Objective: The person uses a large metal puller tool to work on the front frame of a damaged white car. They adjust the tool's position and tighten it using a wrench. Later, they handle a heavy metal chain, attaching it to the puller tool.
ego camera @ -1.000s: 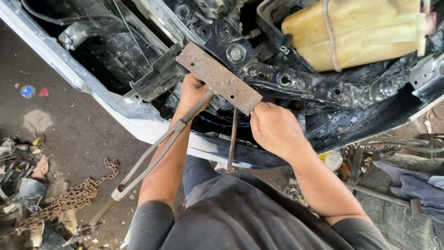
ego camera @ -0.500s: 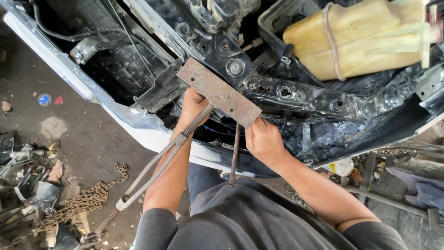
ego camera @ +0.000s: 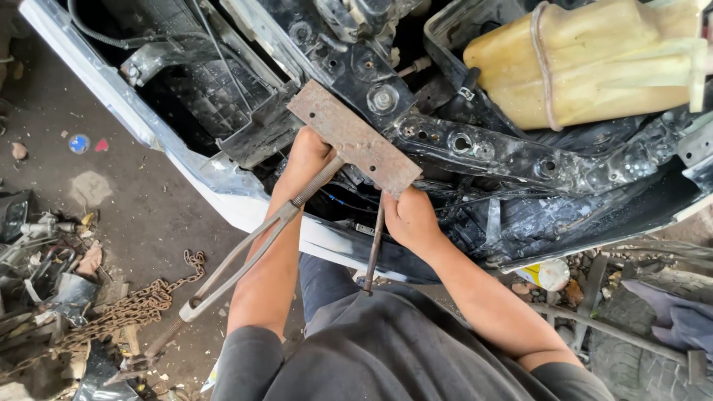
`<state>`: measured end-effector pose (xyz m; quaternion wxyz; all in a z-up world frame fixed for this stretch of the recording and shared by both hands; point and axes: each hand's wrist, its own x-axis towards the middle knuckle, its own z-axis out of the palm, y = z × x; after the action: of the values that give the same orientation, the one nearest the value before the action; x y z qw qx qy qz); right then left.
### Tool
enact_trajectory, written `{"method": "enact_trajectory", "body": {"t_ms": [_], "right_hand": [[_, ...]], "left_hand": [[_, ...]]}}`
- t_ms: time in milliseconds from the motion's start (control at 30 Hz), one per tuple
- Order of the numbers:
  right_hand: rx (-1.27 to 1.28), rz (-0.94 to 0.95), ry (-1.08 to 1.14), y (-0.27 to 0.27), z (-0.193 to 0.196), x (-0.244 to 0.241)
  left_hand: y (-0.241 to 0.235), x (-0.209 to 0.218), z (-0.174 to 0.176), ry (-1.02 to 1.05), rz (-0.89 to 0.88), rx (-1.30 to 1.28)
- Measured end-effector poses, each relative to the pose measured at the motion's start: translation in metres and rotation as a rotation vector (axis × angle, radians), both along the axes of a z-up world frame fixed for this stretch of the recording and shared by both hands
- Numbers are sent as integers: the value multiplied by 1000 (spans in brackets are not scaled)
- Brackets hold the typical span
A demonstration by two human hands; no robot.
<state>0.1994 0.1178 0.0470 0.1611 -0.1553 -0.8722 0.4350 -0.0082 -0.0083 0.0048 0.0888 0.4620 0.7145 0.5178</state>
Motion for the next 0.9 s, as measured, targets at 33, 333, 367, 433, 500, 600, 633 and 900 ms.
{"method": "enact_trajectory", "body": {"t_ms": [33, 333, 367, 433, 500, 600, 633, 900], "right_hand": [[-84, -8, -80, -2, 2, 0], [145, -41, 313, -3, -61, -25], [142, -58, 312, -5, -61, -26], [201, -25, 422, -6, -58, -32], [192, -10, 353, -2, -64, -23], [129, 15, 139, 0, -51, -4], [76, 17, -10, 0, -42, 3], [-19, 103, -307, 14, 70, 9]], "left_hand": [[0, 1, -5, 29, -19, 28], [0, -1, 2, 33, -39, 116], [-3, -1, -14, 32, -55, 111], [-6, -6, -44, -96, 43, 94], [-7, -4, -42, -163, -6, 112], [-13, 6, -14, -152, 4, 76], [-15, 10, -1, -79, 53, 22], [-3, 14, -13, -422, 25, 181]]}}
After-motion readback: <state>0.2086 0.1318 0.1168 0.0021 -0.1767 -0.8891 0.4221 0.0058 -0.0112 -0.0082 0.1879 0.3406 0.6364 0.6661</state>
